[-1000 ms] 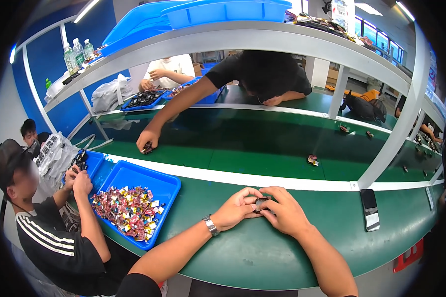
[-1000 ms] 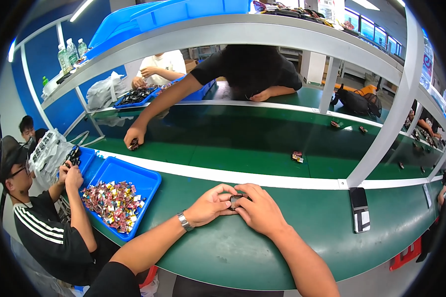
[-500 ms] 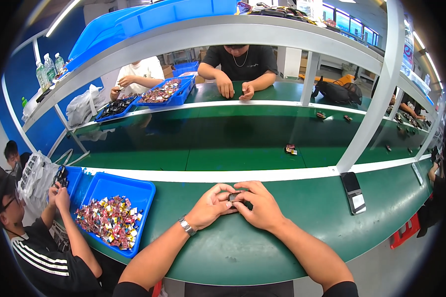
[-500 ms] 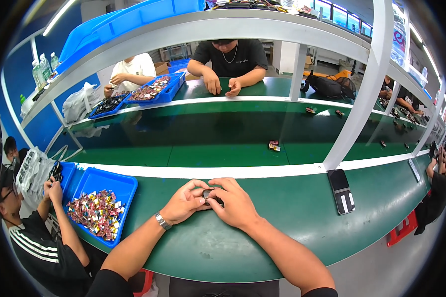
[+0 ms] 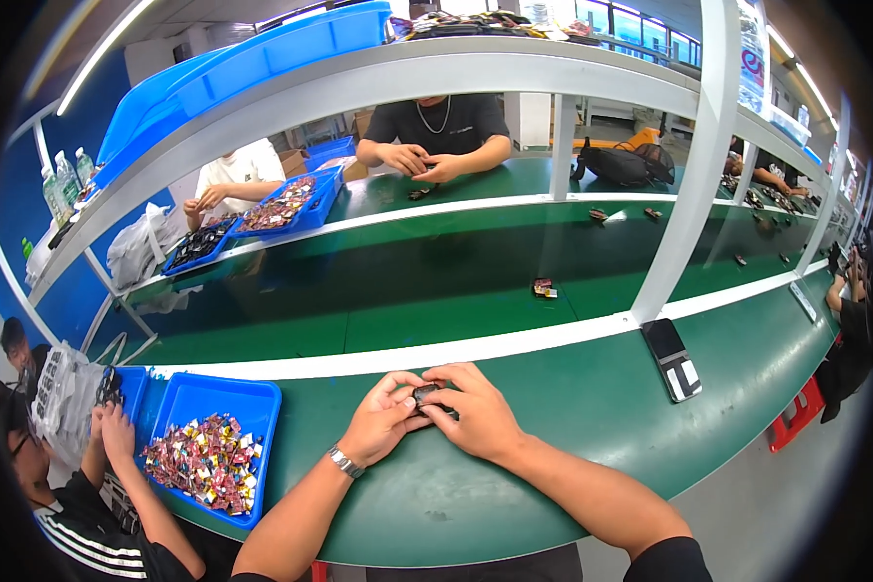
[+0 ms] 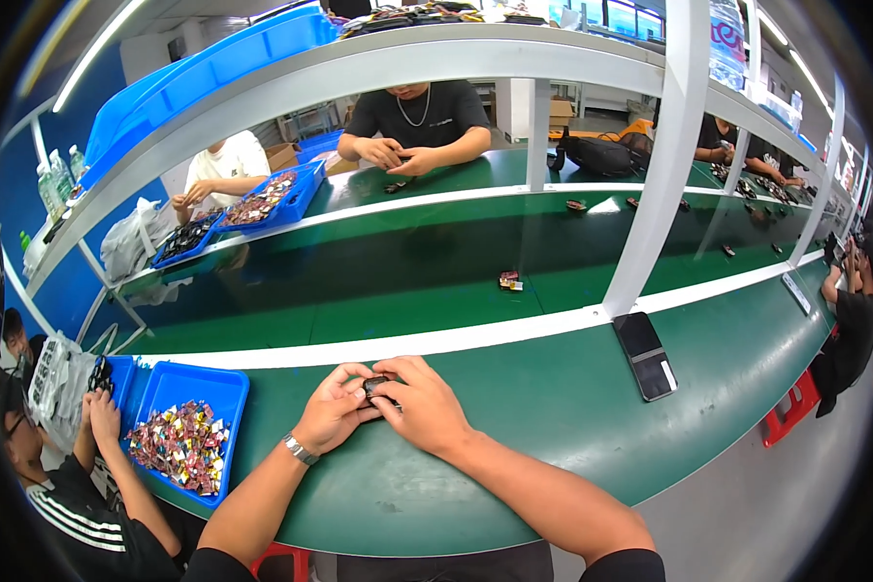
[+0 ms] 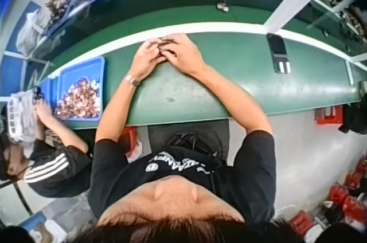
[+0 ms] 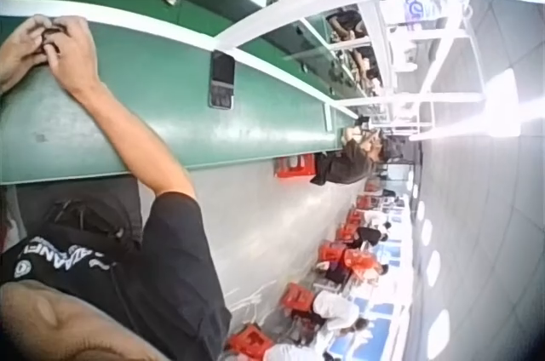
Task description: Manually assemble small electronic components on a factory production line.
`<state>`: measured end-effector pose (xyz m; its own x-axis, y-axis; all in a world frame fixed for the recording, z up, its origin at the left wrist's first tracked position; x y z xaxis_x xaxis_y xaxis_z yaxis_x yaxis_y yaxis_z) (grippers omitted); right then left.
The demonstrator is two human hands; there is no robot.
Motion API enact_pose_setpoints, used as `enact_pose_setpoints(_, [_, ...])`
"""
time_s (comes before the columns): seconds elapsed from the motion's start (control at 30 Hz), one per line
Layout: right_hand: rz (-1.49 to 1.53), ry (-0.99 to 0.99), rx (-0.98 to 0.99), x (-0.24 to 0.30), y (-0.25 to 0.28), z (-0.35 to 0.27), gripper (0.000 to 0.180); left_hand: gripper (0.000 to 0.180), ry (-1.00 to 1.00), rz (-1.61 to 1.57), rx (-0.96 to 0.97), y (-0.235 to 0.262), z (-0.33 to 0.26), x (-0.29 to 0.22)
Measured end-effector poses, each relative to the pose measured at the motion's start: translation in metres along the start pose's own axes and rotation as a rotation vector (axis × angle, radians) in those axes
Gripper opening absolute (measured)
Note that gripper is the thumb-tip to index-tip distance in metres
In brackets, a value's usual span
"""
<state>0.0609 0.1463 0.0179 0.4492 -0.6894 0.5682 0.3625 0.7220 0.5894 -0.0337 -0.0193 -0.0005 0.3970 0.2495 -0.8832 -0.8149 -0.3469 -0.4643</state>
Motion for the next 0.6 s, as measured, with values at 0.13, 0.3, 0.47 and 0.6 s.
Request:
enact_pose_setpoints(0.13, [0.071,-0.011,0.023,-0.0017,-0.001,-0.0012,0.014,0.024,-0.012,-0.015,0.006,0.0006,0.0018,0.0007])
enact_pose_setpoints(0.3, [0.125,-0.098,0.023,-0.0023,-0.0049,-0.0034,0.013,0.025,-0.003,-0.018,-0.007,0.001,0.002,0.0017])
enact_pose_setpoints(0.47, [0.152,-0.117,0.042,-0.0015,-0.0043,-0.0022,0.013,0.025,-0.024,-0.026,0.008,0.0022,0.0001,0.0023])
enact_pose_setpoints(0.6, [0.141,-0.131,0.03,-0.0012,-0.0052,-0.0037,0.017,0.024,-0.017,-0.009,-0.01,0.002,0.0006,0.0033])
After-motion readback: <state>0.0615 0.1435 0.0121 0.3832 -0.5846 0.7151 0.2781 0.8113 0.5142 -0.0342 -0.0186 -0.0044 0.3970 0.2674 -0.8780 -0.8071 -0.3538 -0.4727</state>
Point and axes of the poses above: each hand's wrist, its own z-axis towards the middle knuckle, its own y-axis out of the back of the hand, x = y × z, the point moved 1 cm from there along z, towards the middle knuckle, and after that the axes turned 9 degrees about x, right-handed, at the moved point
